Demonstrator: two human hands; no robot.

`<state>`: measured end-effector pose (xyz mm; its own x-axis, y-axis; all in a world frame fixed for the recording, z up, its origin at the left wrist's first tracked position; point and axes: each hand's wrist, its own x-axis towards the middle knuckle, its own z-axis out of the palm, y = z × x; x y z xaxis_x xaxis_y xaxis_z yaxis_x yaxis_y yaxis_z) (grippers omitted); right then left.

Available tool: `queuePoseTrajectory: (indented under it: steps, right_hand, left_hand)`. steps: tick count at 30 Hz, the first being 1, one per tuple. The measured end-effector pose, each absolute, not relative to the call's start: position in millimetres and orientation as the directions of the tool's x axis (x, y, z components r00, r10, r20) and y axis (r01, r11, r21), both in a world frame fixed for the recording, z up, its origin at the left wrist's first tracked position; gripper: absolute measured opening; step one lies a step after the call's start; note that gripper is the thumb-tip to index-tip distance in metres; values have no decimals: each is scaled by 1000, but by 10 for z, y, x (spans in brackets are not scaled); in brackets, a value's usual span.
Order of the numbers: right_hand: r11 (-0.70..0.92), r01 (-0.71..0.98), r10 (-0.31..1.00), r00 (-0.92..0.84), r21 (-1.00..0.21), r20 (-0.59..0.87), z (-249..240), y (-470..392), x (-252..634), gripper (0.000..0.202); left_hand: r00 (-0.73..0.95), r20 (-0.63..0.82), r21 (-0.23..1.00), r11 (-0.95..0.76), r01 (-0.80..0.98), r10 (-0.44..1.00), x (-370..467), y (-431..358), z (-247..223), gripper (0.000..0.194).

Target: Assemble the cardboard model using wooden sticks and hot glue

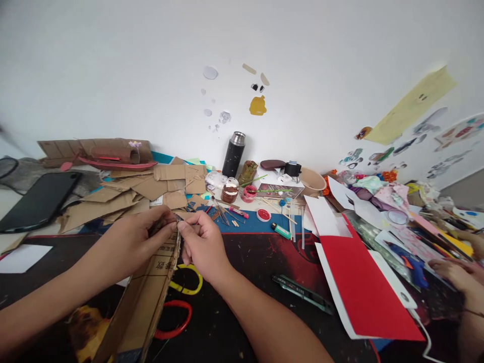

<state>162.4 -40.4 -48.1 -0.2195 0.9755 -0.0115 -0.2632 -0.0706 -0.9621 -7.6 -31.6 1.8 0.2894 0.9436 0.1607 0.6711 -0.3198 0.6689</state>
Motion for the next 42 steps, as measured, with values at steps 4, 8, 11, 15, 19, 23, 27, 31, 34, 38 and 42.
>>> queuePoseTrajectory:
  steps: [4,8,11,15,19,23,27,31,34,38,42]
  right_hand:
    - [-78,-264,975,-222,-961,-18,-470,-411,1618,48]
    - [-85,-259,975,-222,-962,-26,-458,-412,1614,48]
    - [-90,-261,974,-227,-961,-29,-451,-406,1615,47]
    - [-88,-253,974,-225,-964,-30,-443,-404,1621,46]
    - [-94,-249,974,-225,-964,-37,-440,-410,1621,46]
    - [-93,-251,974,-223,-963,-36,-451,-410,1613,47]
    - [-84,-251,975,-221,-964,-27,-457,-411,1611,48]
    - [-93,-250,973,-228,-964,-35,-459,-415,1616,49]
    - [-95,-255,973,-228,-962,-36,-465,-414,1618,49]
    - [-101,-247,973,-226,-964,-44,-471,-413,1620,48]
    - [-105,-234,974,-219,-967,-53,-472,-414,1619,48]
  left_hand:
    - [286,153,670,-312,674,946,-84,-312,23,32]
    - [284,150,671,-308,674,947,-83,-315,29,33]
    - [285,151,670,-310,674,947,-82,-318,32,34]
    - [288,152,671,-313,672,945,-91,-319,32,34]
    - [303,154,670,-325,667,940,-102,-314,20,32]
    - [305,169,675,-335,658,937,-105,-306,7,31]
    - [297,189,672,-344,656,936,-96,-308,20,30]
    - [296,165,674,-326,663,941,-89,-311,32,30]
    - [300,155,682,-322,657,941,-86,-309,31,31]
    - [304,152,680,-322,659,941,-90,-306,26,31]
    - [307,161,677,-331,657,938,-101,-308,19,29]
